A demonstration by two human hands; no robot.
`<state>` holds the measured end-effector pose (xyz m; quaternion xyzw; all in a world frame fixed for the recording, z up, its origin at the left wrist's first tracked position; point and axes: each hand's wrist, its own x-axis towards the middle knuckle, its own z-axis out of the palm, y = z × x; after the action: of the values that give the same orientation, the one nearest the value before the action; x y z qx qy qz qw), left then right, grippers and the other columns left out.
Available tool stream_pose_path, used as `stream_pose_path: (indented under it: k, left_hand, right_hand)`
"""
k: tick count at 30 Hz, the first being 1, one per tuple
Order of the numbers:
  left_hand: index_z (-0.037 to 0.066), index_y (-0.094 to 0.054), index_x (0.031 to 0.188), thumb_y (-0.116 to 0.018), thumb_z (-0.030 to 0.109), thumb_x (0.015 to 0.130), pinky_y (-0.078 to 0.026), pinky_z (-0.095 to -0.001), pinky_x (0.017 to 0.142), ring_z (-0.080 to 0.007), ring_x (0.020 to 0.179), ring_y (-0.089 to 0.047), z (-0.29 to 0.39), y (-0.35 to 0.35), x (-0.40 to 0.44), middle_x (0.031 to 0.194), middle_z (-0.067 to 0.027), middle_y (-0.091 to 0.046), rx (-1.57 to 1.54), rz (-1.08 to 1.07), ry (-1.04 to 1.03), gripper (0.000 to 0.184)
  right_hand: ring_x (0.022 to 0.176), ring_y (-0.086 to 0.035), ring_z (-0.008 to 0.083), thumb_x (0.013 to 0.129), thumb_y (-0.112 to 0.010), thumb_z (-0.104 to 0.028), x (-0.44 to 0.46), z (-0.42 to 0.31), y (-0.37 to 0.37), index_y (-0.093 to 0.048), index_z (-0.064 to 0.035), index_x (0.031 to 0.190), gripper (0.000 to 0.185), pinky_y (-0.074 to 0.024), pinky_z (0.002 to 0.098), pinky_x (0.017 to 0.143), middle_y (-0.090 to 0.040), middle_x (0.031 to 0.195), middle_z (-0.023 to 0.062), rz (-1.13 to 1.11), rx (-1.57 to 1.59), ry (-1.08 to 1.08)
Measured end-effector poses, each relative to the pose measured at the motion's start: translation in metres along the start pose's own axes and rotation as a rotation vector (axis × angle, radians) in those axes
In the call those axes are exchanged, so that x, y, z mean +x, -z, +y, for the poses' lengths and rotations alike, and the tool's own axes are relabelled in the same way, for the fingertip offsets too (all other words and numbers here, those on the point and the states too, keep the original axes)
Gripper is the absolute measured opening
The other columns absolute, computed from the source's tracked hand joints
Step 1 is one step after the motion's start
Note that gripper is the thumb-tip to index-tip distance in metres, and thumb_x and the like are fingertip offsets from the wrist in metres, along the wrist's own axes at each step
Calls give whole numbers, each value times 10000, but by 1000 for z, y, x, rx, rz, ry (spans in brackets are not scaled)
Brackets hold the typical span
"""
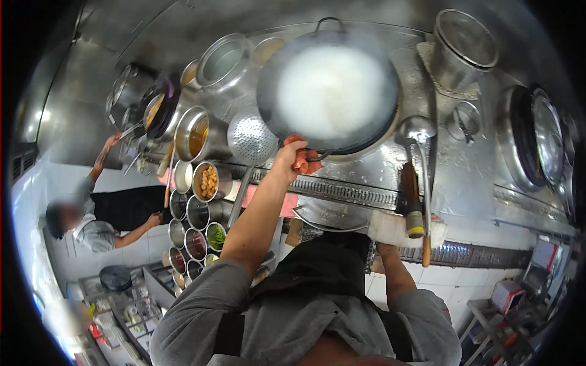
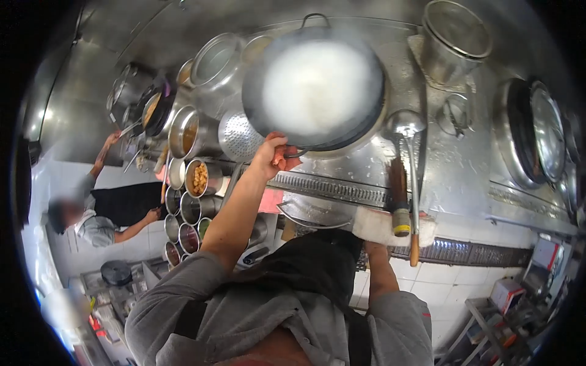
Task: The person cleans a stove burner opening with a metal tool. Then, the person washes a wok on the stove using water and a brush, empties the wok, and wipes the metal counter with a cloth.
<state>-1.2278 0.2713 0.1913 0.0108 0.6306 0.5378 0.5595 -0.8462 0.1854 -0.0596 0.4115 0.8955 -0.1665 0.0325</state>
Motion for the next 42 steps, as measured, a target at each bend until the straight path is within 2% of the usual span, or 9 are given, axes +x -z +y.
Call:
stream_pose_path:
  k: [3,8,11,15,20,21,25,31,42]
  left_hand:
    - [146,-376,1120,-442,-23,729,-531,-590,667,-304,861,-564,-6,0,-3,894,-134,-493,-160,-120,3,432]
    - [83,-346,1144,-409,-40,689,-523,-599,642,-342,781,-551,-19,1,0,772,-244,-480,-178,-167,-52,475]
    - [78,-363,1138,-382,-67,627,-528,-560,554,-294,480,-496,-18,7,-11,680,-221,-486,-244,-176,-55,531]
    - [102,-425,1100,-388,-12,698,-509,-587,620,-269,777,-544,-20,32,-33,581,-101,-446,-180,-167,-66,419]
    - [119,-453,1067,-394,-4,681,-541,-513,613,-197,692,-549,-21,54,-72,558,-60,-426,-85,-211,-36,409]
    - [106,-441,1052,-391,-16,677,-547,-436,473,-188,442,-494,-22,54,-80,648,-111,-510,-110,-221,-55,398]
    - [122,-454,1005,-393,-15,672,-550,-408,468,-179,516,-530,-33,43,-118,608,-61,-453,-59,-213,-57,365]
    - [92,-464,973,-433,-16,649,-579,-482,610,-342,788,-628,-82,32,-178,895,-30,-513,-120,-422,-50,343]
    - [84,-435,1018,-456,8,633,-577,-488,610,-347,768,-617,-174,-81,-296,984,-71,-497,71,-490,-21,393]
  right_hand:
    - [1067,-512,391,742,-541,-204,-43,1,37,-466,-98,1246,520,-413,478,913,-480,1235,226,-474,279,-400]
    - [957,-590,339,692,-574,-169,-149,2,29,-628,-64,1057,384,-469,412,860,-615,1007,210,-345,292,-662]
    - [941,-599,333,707,-571,-186,-193,-12,30,-647,-57,1036,362,-475,386,866,-627,972,204,-178,348,-862]
    - [869,-616,341,711,-571,-164,-213,-56,61,-650,-64,1039,352,-490,399,824,-631,912,216,-26,407,-1017]
    - [784,-624,346,692,-554,-174,-238,-96,81,-644,-63,1050,386,-498,395,777,-640,816,194,89,538,-1083]
    - [804,-621,347,691,-558,-168,-245,-93,71,-645,-67,1047,380,-497,396,784,-637,833,198,74,488,-1073]
    - [865,-610,346,686,-569,-154,-286,-88,43,-659,-77,1021,356,-485,394,822,-629,901,210,144,485,-1142]
    - [899,-603,350,689,-560,-146,-353,-67,35,-665,-82,1010,344,-466,385,869,-630,940,198,218,568,-1213]
    - [939,-592,354,707,-552,-145,-507,-29,32,-669,-91,1008,328,-456,396,882,-623,995,203,190,665,-1416]
